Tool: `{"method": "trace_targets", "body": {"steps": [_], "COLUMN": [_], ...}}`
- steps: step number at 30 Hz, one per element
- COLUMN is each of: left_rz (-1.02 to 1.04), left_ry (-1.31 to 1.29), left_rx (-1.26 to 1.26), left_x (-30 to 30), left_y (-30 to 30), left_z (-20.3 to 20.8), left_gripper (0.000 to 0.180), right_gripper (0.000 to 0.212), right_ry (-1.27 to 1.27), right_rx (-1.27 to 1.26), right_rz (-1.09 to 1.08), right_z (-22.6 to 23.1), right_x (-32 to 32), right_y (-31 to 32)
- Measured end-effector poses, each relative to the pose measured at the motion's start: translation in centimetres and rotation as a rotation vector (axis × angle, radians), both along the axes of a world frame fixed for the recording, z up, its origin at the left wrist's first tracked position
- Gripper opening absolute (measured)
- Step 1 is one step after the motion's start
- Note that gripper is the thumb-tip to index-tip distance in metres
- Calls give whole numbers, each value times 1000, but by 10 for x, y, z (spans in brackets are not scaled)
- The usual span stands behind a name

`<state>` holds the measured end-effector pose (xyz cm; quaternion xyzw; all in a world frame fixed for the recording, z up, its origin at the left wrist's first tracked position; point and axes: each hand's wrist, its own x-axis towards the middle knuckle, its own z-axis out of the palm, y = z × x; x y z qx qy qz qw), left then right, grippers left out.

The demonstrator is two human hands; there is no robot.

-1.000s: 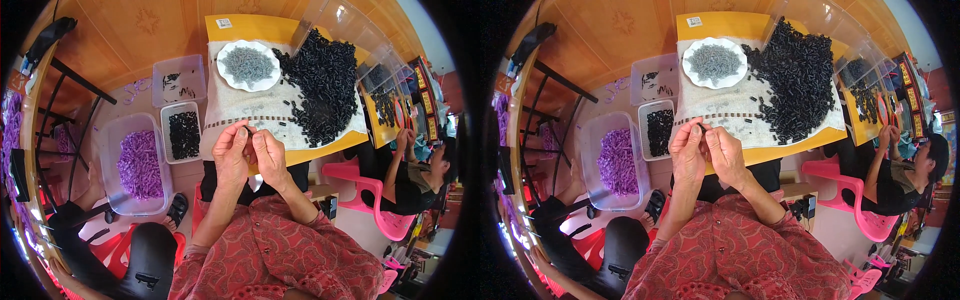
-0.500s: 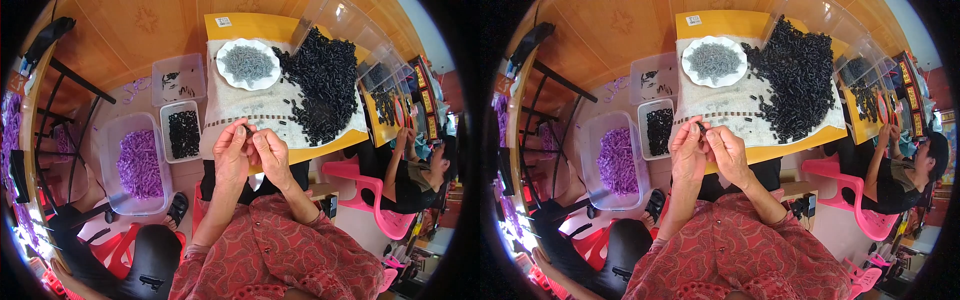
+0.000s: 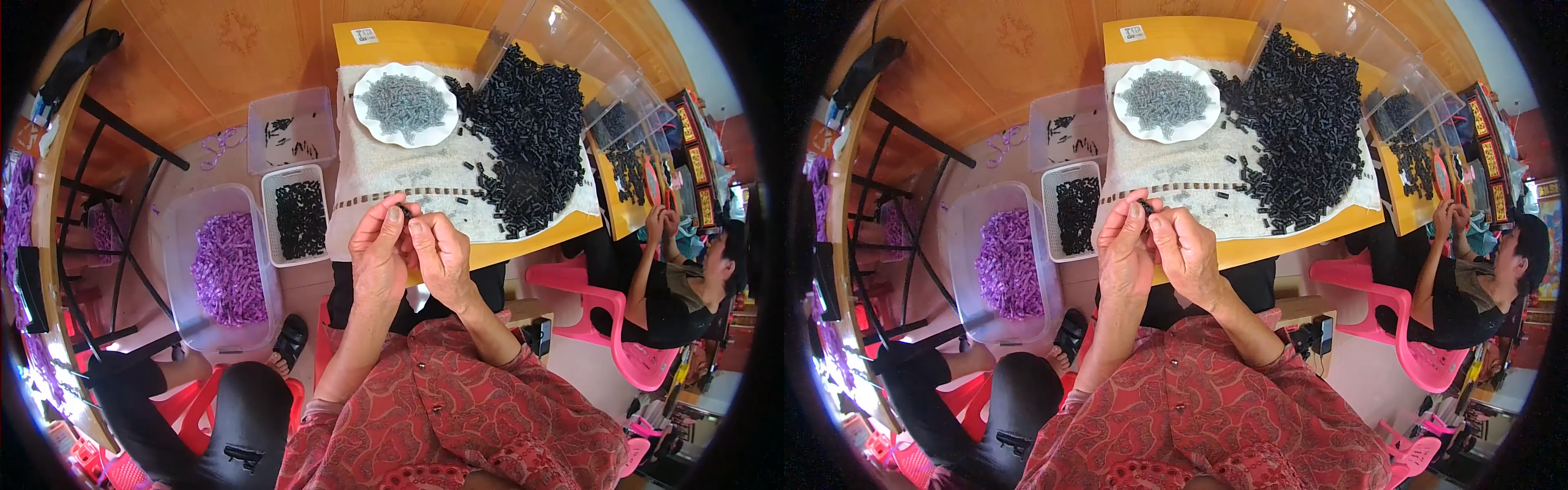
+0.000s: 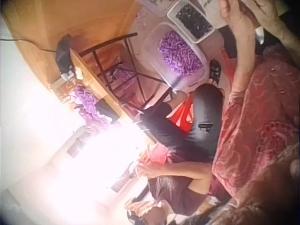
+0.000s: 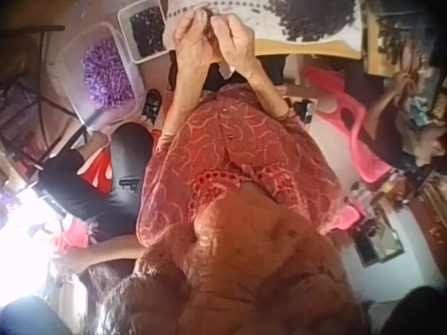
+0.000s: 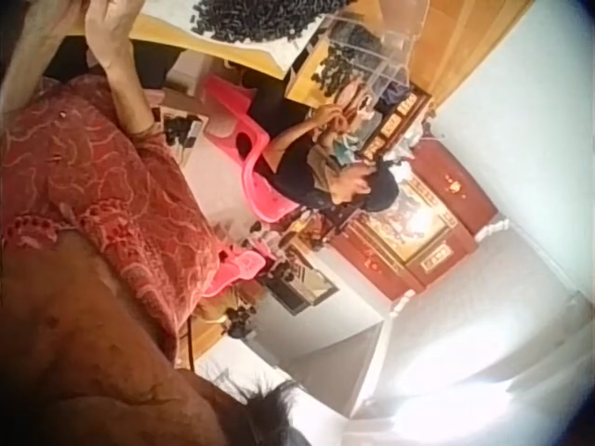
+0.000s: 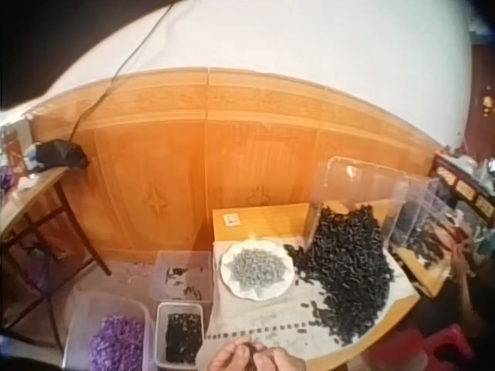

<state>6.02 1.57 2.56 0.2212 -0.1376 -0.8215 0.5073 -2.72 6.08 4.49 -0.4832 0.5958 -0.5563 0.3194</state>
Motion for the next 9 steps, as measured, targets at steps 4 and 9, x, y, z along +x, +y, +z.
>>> {"method": "trace_targets", "body": {"steps": [4, 9], "left_rz": [29, 32], "left_ry": [-27, -25], "left_rx": [-26, -52], "left_x": [-2, -3], "left_y": [1, 1], "left_z": [-2, -4], "left_gripper": [22, 22], "right_gripper": [18, 17], "right_ry": [141, 177], "right_rx": [0, -7], "right_rz": [-50, -63], "right_z": [-7, -8], "right_x": [1, 1], "right_y": [-1, 0]}}
